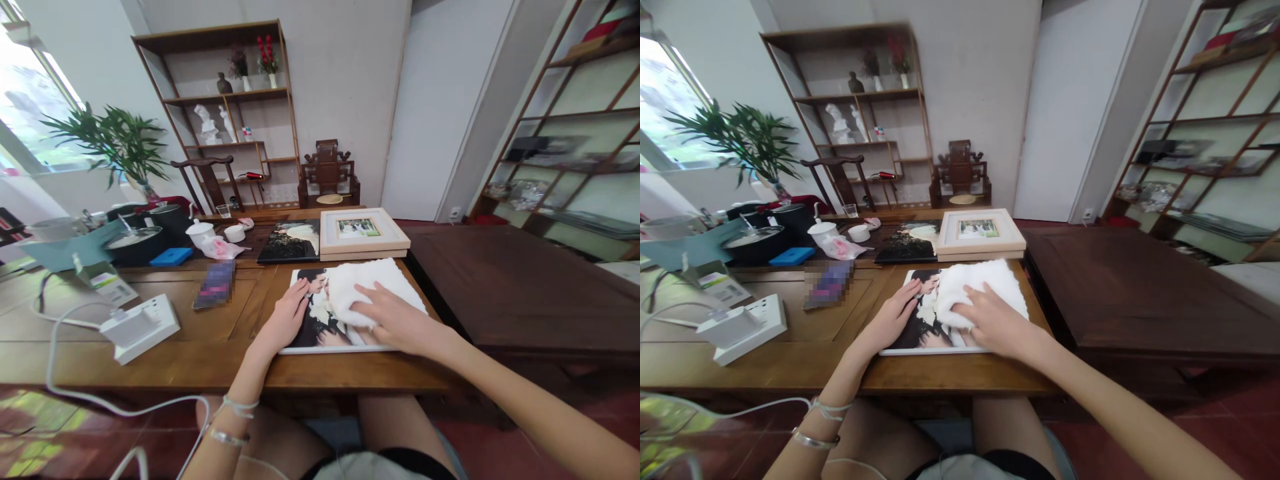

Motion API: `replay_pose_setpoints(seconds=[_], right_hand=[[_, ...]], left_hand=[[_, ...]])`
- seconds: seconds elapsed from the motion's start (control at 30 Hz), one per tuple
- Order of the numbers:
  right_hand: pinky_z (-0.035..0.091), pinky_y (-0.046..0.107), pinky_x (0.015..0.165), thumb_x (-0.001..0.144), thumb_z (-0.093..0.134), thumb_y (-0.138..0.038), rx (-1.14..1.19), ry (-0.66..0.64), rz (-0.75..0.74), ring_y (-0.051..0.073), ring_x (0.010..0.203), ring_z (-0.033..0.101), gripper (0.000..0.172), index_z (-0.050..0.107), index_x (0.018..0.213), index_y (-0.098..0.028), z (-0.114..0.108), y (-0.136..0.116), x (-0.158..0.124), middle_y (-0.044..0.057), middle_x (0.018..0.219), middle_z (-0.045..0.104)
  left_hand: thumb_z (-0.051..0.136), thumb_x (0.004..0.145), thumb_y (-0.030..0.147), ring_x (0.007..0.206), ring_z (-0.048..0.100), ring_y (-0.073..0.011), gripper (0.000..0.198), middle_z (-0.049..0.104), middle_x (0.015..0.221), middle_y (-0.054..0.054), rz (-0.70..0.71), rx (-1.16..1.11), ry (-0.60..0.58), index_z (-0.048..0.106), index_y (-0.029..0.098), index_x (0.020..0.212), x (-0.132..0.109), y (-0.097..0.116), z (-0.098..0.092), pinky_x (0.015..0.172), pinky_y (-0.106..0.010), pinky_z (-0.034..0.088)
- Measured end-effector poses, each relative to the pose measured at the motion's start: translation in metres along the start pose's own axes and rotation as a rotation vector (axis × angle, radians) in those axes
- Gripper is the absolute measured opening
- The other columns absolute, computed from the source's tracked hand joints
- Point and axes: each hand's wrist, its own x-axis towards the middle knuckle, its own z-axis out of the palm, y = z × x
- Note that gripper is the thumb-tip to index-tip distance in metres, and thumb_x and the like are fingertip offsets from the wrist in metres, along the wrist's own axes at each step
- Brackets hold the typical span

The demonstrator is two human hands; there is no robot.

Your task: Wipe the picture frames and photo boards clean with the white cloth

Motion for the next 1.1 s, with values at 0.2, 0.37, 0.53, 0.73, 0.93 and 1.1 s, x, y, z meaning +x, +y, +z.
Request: replay_pose_setpoints(seconds=[0.2,0.37,0.53,0.73,0.93,1.1], right_hand=[[0.019,0.049,0.106,0.059,0.043,0.000,0.059,-0.108,-0.108,0.025,0.130,0.028,0.053,0.057,0.105,-0.022,-0.013,-0.051,-0.034,0.010,0.134,0.045],[0.021,0.047,0.105,0.061,0.043,-0.002,0.079,-0.103,-0.064,0.023,0.128,0.032,0.054,0.055,0.110,-0.023,-0.009,-0.029,-0.014,0.010,0.131,0.049],[0.023,0.047,0.103,0.066,0.041,-0.003,0.029,0.002,-0.053,0.024,0.123,0.039,0.051,0.054,0.112,-0.021,0.002,0.016,0.031,0.008,0.123,0.055],[0.021,0.052,0.101,0.069,0.040,-0.003,-0.001,0.035,0.006,0.027,0.125,0.035,0.047,0.056,0.110,-0.019,0.013,0.039,0.061,0.009,0.122,0.056],[0.021,0.056,0.100,0.064,0.040,-0.002,0.030,-0.050,-0.013,0.029,0.129,0.029,0.053,0.054,0.113,-0.017,0.009,-0.008,0.028,0.015,0.125,0.051],[0.015,0.056,0.104,0.060,0.041,-0.002,0.087,-0.139,-0.117,0.027,0.134,0.017,0.054,0.055,0.109,-0.020,-0.003,-0.055,-0.015,0.008,0.140,0.037]], left_hand=[[0.031,0.089,0.027,0.131,0.033,-0.0216,0.043,0.039,0.140,-0.012,0.004,-0.007,-0.017,0.046,0.013,0.127,0.000,0.000,0.000,0.107,-0.043,0.028],[0.031,0.089,0.026,0.131,0.032,-0.0210,0.042,0.038,0.141,-0.011,0.022,-0.011,-0.023,0.046,0.015,0.127,0.000,-0.002,-0.001,0.107,-0.043,0.027],[0.031,0.089,0.028,0.131,0.032,-0.0207,0.043,0.038,0.141,-0.012,0.017,-0.004,-0.035,0.046,0.014,0.127,0.001,-0.001,-0.002,0.108,-0.042,0.027],[0.032,0.089,0.026,0.131,0.033,-0.0201,0.041,0.040,0.140,-0.010,0.026,-0.027,-0.007,0.046,0.016,0.126,0.000,-0.002,-0.002,0.107,-0.042,0.028],[0.031,0.089,0.027,0.130,0.034,-0.0211,0.042,0.039,0.140,-0.012,0.016,-0.012,-0.009,0.045,0.015,0.127,0.000,-0.002,0.000,0.106,-0.043,0.029],[0.029,0.091,0.028,0.129,0.035,-0.0206,0.042,0.040,0.139,-0.012,-0.009,-0.027,0.004,0.044,0.014,0.127,-0.001,0.001,-0.002,0.106,-0.043,0.029]])
